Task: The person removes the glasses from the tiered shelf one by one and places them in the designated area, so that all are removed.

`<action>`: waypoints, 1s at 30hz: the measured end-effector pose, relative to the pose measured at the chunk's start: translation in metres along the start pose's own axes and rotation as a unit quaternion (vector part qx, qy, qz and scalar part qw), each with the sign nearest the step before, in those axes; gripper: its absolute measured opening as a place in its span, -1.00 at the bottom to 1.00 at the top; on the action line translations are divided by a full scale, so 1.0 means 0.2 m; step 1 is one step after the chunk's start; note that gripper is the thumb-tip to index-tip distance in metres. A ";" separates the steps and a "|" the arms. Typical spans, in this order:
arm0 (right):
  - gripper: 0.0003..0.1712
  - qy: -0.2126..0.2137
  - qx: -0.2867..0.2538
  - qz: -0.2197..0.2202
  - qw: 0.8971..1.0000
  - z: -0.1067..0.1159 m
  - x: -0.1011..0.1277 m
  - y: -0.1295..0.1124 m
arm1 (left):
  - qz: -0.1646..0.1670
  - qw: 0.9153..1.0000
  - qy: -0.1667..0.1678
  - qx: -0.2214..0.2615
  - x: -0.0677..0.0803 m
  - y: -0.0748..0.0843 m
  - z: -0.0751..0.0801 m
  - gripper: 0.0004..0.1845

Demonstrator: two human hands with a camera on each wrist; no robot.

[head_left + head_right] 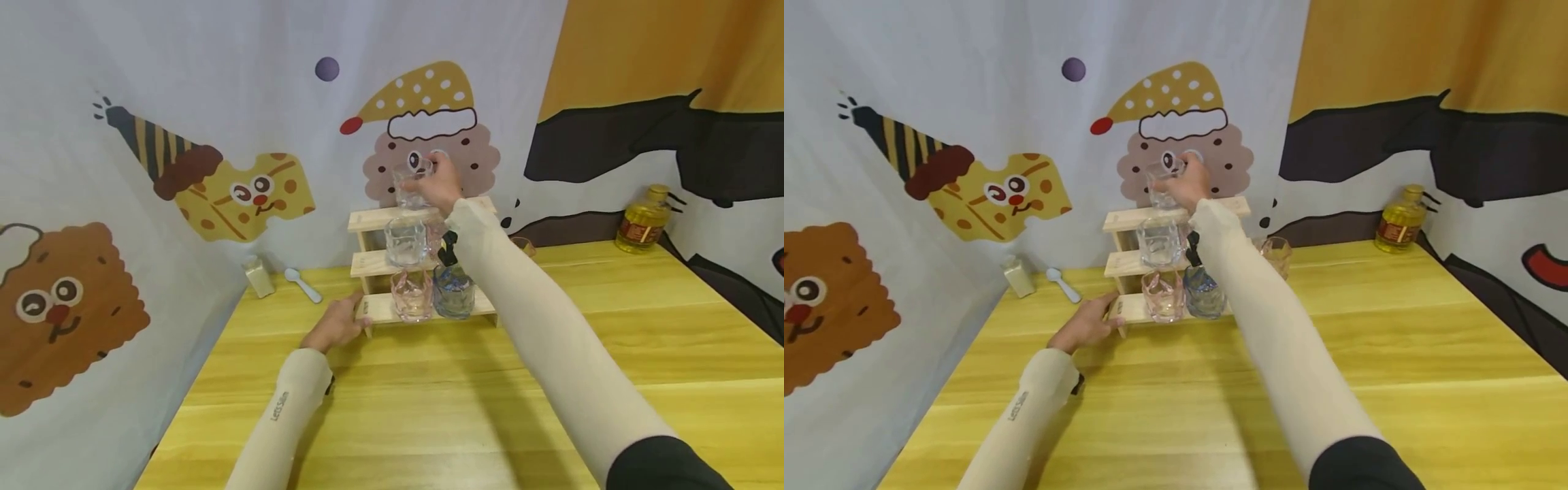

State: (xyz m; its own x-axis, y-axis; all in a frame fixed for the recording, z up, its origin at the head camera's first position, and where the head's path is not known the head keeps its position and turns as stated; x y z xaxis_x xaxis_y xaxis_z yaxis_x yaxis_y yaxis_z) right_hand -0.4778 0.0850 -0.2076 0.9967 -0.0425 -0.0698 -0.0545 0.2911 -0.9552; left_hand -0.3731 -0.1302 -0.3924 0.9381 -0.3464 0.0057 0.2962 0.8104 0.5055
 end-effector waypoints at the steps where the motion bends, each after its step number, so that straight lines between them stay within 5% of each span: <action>1: -0.05 0.001 -0.002 0.001 1.000 0.01 0.00 0.00 | -0.002 1.000 0.001 -0.001 0.00 0.00 0.00 -0.27; 14: -0.04 -0.008 -0.002 0.027 1.000 0.23 0.05 -0.02 | 0.005 1.000 -0.004 -0.009 0.00 -0.01 0.00 -0.25; 30: -0.06 0.024 0.036 0.021 0.999 0.59 0.18 0.13 | 0.003 1.000 -0.010 -0.002 0.01 -0.01 -0.01 -0.26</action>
State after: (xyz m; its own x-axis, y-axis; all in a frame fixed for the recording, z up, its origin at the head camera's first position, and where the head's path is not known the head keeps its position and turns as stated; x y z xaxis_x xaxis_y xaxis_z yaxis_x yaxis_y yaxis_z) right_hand -0.4371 0.2033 -0.2012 0.9893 -0.0747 -0.1252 -0.0902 0.3610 -0.9282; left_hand -0.3719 -0.1314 -0.3947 0.9361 -0.3506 0.0268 0.2907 0.8145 0.5020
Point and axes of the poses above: each hand's wrist, its own x-axis away from the middle knuckle, its own z-axis out of the back of the hand, y = z × x, the point moved 10 cm from there along -x, towards the middle knuckle, and after that the axes turned 8 degrees about -z, right-handed, at the moved point
